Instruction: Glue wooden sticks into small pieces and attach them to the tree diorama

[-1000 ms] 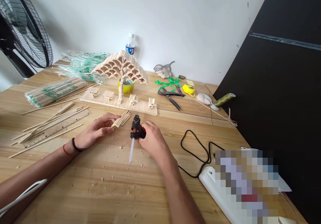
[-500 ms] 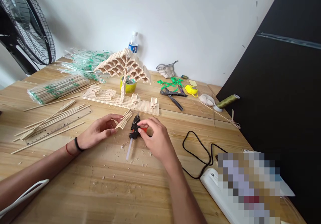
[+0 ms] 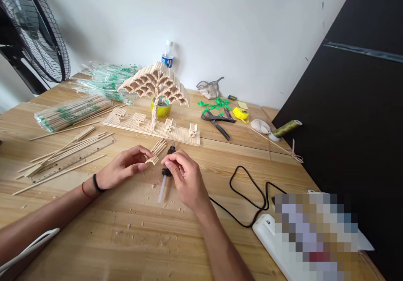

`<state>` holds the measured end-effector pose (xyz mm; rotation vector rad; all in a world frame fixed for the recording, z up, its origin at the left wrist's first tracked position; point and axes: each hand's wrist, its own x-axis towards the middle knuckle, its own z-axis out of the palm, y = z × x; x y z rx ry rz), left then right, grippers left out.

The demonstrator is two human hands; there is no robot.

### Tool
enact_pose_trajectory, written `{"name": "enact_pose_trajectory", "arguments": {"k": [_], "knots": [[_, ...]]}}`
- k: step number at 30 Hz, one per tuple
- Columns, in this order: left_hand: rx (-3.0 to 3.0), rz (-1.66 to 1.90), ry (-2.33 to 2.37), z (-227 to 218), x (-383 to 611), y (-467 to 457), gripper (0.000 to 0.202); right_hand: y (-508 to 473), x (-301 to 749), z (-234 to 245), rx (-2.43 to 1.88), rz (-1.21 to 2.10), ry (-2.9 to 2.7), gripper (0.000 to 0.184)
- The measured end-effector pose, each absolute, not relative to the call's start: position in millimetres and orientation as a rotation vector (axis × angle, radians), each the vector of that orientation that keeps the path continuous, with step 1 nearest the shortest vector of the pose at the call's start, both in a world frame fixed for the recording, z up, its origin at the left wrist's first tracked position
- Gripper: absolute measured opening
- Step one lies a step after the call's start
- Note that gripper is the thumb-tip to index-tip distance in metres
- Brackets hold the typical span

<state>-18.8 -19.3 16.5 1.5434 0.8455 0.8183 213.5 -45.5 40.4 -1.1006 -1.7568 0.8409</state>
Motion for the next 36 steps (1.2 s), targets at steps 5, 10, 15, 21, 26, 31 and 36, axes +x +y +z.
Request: {"name": "enact_pose_trajectory", "arguments": {"k": [5,10,15,21,26,31,36], "knots": [[1.545,0.818,0.831,15.7,-19.9,-19.3,0.046,-44.3,214.0,41.1,-1.049,0.829,-1.798,0.020],[1.566,0.794,0.848,18.4,-20.3,-20.0,0.045,-43.3,215.0,40.7,-1.059,0.777,-1.840,0.023],[1.588,0.809,0.852,18.9,-19.9,-20.3,0.044,-40.9,214.8,38.2,-1.024,0.767,-1.843,0.020],[1.613,0.807,0.880,19.9,-19.7,-20.8,0.046,-38.3,215.4,33.1,-1.070,0.708,-1.694,0.014],[1.627,0.821,0.878,20.7,-19.5,-21.6,0.042,-38.9,215.0,33.6,-1.107,0.759,-1.648,0.014],[1.648,0.816,0.894,20.6,-19.8,-21.3,0.041,-40.6,215.9,34.3,-1.126,0.818,-1.618,0.017],[1.619,0.826,0.872,17.6,-19.3,-20.6,0.041,-43.1,220.1,34.6,-1.209,0.748,-1.597,0.020]]}}
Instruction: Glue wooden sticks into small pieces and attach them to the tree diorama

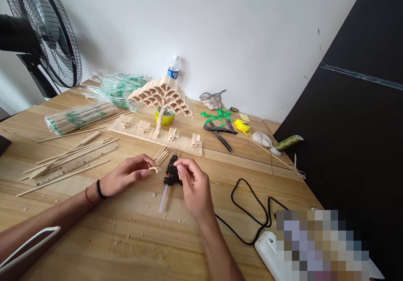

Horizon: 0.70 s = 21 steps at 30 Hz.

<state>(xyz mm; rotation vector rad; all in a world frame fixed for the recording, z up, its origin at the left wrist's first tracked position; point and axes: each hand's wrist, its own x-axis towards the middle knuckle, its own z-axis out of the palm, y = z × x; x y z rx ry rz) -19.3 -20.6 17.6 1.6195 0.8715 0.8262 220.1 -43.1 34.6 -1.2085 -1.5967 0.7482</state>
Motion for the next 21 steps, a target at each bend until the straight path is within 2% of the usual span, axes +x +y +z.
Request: {"name": "enact_pose_trajectory", "arguments": {"k": [11,16,21], "knots": [[1.662,0.787,0.884,22.3,-14.1,-23.6,0.044,-50.6,210.1,38.3,-1.051,0.777,-1.806,0.009],[1.613,0.806,0.879,17.1,-14.5,-21.3,0.044,-45.8,213.1,30.4,-1.221,0.930,-1.514,0.020],[1.623,0.827,0.888,4.3,-13.6,-17.7,0.040,-39.2,212.3,24.4,-1.197,1.139,-1.232,0.034]]}}
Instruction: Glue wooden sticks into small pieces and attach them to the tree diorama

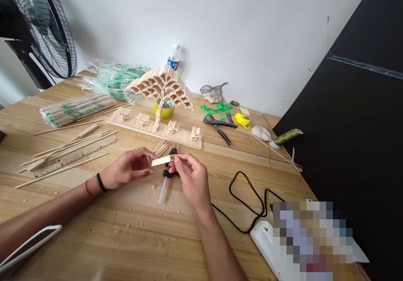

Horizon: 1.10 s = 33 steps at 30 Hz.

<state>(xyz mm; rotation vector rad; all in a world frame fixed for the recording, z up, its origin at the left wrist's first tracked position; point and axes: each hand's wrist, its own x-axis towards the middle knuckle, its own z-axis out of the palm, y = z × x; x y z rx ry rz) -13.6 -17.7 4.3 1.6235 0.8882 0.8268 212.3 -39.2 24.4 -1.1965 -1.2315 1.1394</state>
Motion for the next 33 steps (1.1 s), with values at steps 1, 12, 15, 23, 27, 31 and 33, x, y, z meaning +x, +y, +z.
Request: {"name": "enact_pose_trajectory", "arguments": {"k": [1,12,15,23,27,31,33], "knots": [[1.634,0.850,0.899,3.1,-13.4,-17.3,0.036,-38.4,211.6,23.5,-1.185,1.181,-1.197,0.036],[1.541,0.959,0.929,3.2,-14.0,-14.6,0.035,-32.8,220.2,22.3,-1.212,1.274,-1.285,0.043],[1.509,0.980,0.926,5.1,-14.9,-14.0,0.035,-33.6,220.7,25.0,-1.206,1.275,-1.308,0.042],[1.448,0.976,0.904,12.7,-16.7,-13.1,0.029,-33.5,220.5,25.7,-1.210,1.235,-1.289,0.041],[1.384,0.941,0.888,11.9,-17.3,-12.3,0.030,-32.6,221.8,24.3,-1.227,1.225,-1.283,0.041],[1.375,0.950,0.873,13.3,-17.4,-12.0,0.027,-33.7,221.4,25.9,-1.201,1.247,-1.310,0.040],[1.370,0.964,0.874,14.1,-17.6,-11.6,0.027,-34.6,220.6,27.9,-1.173,1.251,-1.318,0.041]]}}
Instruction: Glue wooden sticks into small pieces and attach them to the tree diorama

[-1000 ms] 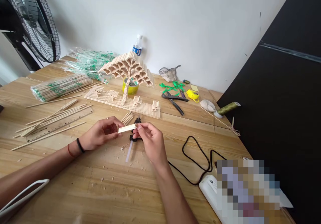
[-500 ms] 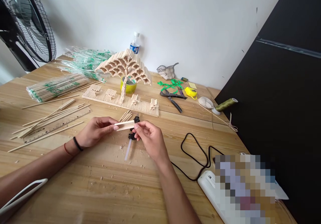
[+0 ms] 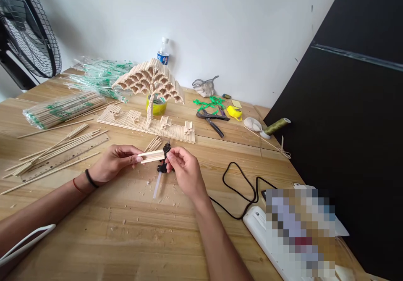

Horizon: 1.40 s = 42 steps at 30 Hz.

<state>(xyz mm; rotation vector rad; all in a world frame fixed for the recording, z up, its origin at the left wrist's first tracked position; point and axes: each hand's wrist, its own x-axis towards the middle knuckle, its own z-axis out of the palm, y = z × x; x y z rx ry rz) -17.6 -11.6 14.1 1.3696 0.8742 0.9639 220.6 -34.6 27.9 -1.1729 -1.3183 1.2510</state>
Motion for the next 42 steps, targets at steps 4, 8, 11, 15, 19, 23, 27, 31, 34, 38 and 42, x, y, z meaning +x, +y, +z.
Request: {"name": "enact_pose_trajectory", "arguments": {"k": [4,8,11,15,19,23,27,31,34,38,42], "knots": [[1.363,0.973,0.908,14.6,-17.9,-10.2,0.029,-35.2,220.2,30.3,-1.083,1.215,-1.301,0.040],[1.367,0.958,0.933,16.6,-18.2,-9.7,0.031,-35.4,222.3,30.0,-1.064,1.128,-1.380,0.037],[1.382,0.952,0.932,18.9,-18.5,-10.1,0.032,-36.6,223.3,31.1,-1.091,1.073,-1.457,0.038],[1.401,0.959,0.942,19.9,-19.0,-10.0,0.033,-37.6,221.4,34.4,-1.095,1.091,-1.405,0.036],[1.425,0.958,0.958,20.5,-19.1,-9.9,0.034,-36.3,219.2,34.9,-1.128,1.089,-1.337,0.027],[1.416,0.956,0.959,22.8,-18.5,-10.5,0.032,-34.4,218.6,32.5,-1.127,1.111,-1.253,0.024],[1.408,0.946,0.952,24.3,-18.3,-10.9,0.031,-33.8,219.3,30.1,-1.133,1.118,-1.213,0.023],[1.399,0.940,0.952,24.0,-18.7,-10.7,0.034,-33.7,221.2,28.2,-1.177,1.074,-1.221,0.022],[1.409,0.935,0.947,23.8,-18.9,-10.6,0.036,-33.8,222.5,28.0,-1.228,1.020,-1.223,0.022],[1.425,0.934,0.939,24.0,-19.0,-10.7,0.035,-33.7,222.1,29.5,-1.256,0.974,-1.183,0.024],[1.442,0.934,0.930,23.0,-19.3,-10.3,0.035,-33.9,221.4,31.1,-1.243,0.986,-1.127,0.027]]}}
